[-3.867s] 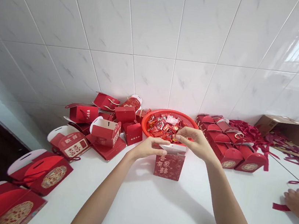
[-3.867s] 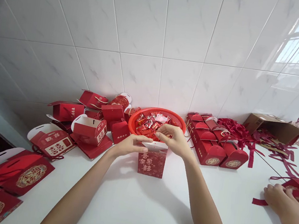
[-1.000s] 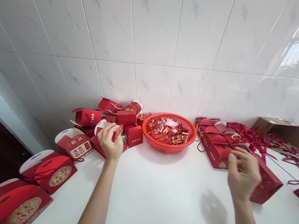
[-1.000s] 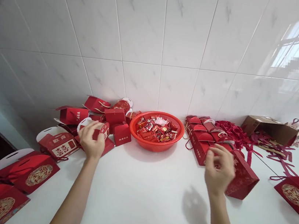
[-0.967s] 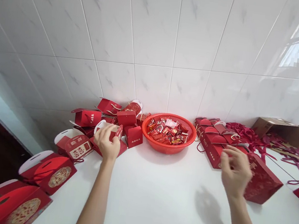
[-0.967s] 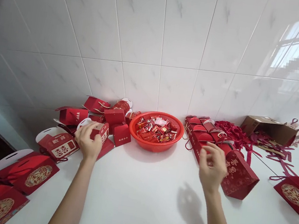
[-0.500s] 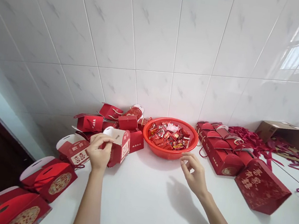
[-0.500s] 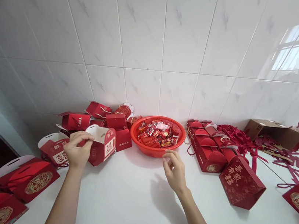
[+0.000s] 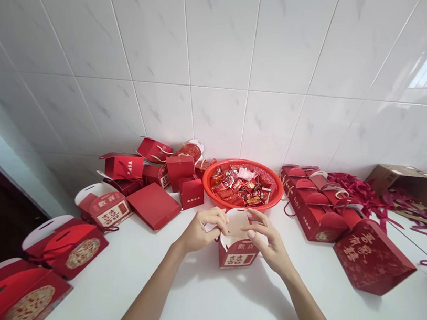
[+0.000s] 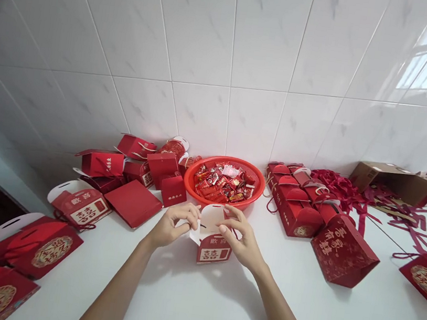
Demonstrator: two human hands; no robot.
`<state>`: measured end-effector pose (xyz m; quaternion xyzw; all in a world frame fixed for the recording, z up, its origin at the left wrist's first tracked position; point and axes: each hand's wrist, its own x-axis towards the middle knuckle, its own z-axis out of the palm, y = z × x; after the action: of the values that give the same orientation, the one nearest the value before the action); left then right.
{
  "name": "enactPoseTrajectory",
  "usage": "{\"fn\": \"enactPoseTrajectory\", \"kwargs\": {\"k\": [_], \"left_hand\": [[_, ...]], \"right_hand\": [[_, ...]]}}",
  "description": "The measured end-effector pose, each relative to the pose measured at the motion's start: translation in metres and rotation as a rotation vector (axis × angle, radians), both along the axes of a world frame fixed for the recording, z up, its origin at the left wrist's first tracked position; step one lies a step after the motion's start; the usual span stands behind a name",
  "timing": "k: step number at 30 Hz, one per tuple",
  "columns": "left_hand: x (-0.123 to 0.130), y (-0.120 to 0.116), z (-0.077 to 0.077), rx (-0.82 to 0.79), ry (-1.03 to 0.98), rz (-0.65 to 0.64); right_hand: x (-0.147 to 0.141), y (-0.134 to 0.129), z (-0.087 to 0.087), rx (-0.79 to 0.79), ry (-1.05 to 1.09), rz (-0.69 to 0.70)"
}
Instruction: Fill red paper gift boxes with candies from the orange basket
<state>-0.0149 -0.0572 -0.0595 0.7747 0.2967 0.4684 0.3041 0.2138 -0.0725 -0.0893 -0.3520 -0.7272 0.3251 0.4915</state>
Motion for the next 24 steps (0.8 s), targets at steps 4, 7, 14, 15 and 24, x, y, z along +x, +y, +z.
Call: {"fn": "enactPoseTrajectory", "kwargs": {"k": [4, 7, 14, 15, 24], "left_hand": [[-0.007, 0.003, -0.001, -0.113, 0.065, 0.075], [-0.006, 0.003, -0.001, -0.205, 0.184, 0.205], [0.003, -0.01, -0.001, -0.31, 0.506, 0.209], [0.003, -0.012, 0.001, -0.328, 0.54, 0.195], [-0.018, -0.017, 0.023, -0.607, 0.608, 0.089]], "right_hand": [[0.003, 0.002, -0.002, -0.035, 0.046, -0.07], [0.005, 0.005, -0.004, -0.089, 0.118, -0.152], [0.012, 0.009, -0.01, -0.277, 0.133, -0.216], [0.013, 0.009, -0.01, -0.304, 0.121, -0.197], [0.011, 0.004, -0.006, -0.467, 0.023, 0.129]]}}
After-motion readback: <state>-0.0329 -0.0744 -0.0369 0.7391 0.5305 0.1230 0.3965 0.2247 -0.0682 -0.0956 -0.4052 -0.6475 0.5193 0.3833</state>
